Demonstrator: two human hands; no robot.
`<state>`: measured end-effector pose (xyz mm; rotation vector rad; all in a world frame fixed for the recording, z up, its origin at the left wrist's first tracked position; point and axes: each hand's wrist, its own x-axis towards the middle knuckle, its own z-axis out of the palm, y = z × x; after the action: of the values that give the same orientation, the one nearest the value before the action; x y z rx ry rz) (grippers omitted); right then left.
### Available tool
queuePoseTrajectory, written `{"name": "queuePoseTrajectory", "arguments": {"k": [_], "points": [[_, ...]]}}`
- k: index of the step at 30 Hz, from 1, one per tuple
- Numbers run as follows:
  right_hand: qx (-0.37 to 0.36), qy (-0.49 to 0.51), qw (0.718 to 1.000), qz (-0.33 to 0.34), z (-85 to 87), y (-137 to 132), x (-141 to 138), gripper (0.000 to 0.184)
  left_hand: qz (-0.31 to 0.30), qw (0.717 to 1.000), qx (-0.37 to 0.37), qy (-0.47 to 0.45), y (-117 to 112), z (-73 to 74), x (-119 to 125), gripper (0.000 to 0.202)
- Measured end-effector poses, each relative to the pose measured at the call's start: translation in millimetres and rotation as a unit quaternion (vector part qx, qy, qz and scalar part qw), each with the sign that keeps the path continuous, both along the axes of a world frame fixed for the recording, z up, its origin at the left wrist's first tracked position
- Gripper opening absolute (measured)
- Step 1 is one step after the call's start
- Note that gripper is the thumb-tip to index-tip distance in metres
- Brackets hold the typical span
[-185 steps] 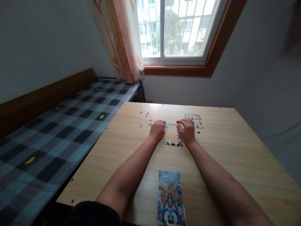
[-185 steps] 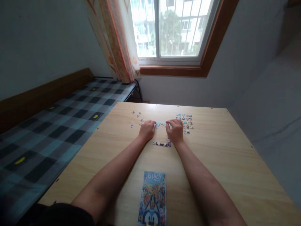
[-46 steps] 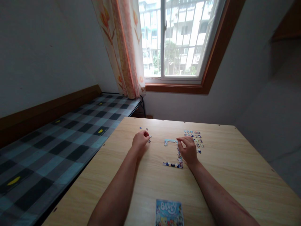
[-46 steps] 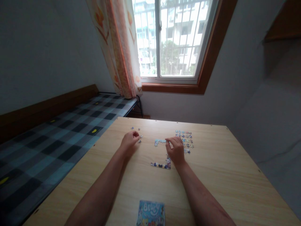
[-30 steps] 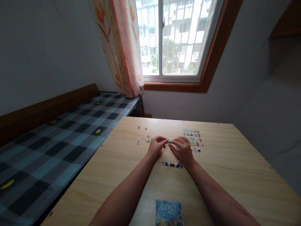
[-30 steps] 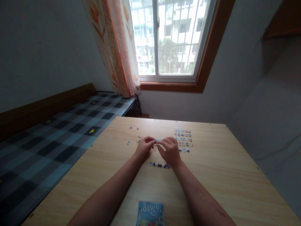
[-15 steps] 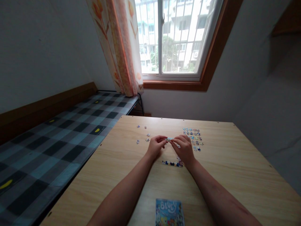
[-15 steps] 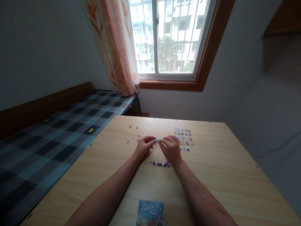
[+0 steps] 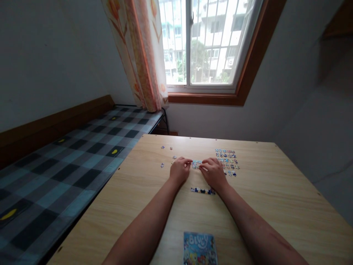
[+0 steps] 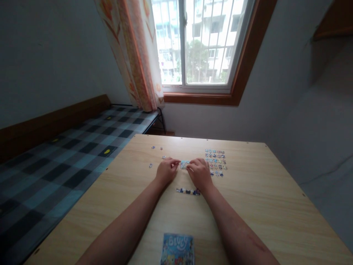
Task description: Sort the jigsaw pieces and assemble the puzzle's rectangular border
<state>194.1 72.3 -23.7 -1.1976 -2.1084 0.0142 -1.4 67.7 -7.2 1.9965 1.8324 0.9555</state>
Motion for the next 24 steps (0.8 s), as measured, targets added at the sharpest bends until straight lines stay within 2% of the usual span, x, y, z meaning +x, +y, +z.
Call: {"name": "queuePoseTrajectory", "arguments": {"k": [4, 9, 24], "points": [[-0.012, -0.028, 1.0, -0.005, 2.9, -2.4, -3.7, 0.008, -0.003, 0.996, -0.039, 0.076, -0.3, -0.4, 3.8, 0.027], [-0.026, -0.04, 0.999, -0.012, 6.4, -3.7, -8.4, 0.009, -0.008, 0.991, -0.068, 0.115, 0.6, 2.7, 4.6, 0.033], [-0.039, -0.056, 0.997, -0.019, 5.3, -4.5, -8.8, 0.008, -0.003, 0.989, -0.08, 0.125, 0.6, 4.0, 6.7, 0.033]]}}
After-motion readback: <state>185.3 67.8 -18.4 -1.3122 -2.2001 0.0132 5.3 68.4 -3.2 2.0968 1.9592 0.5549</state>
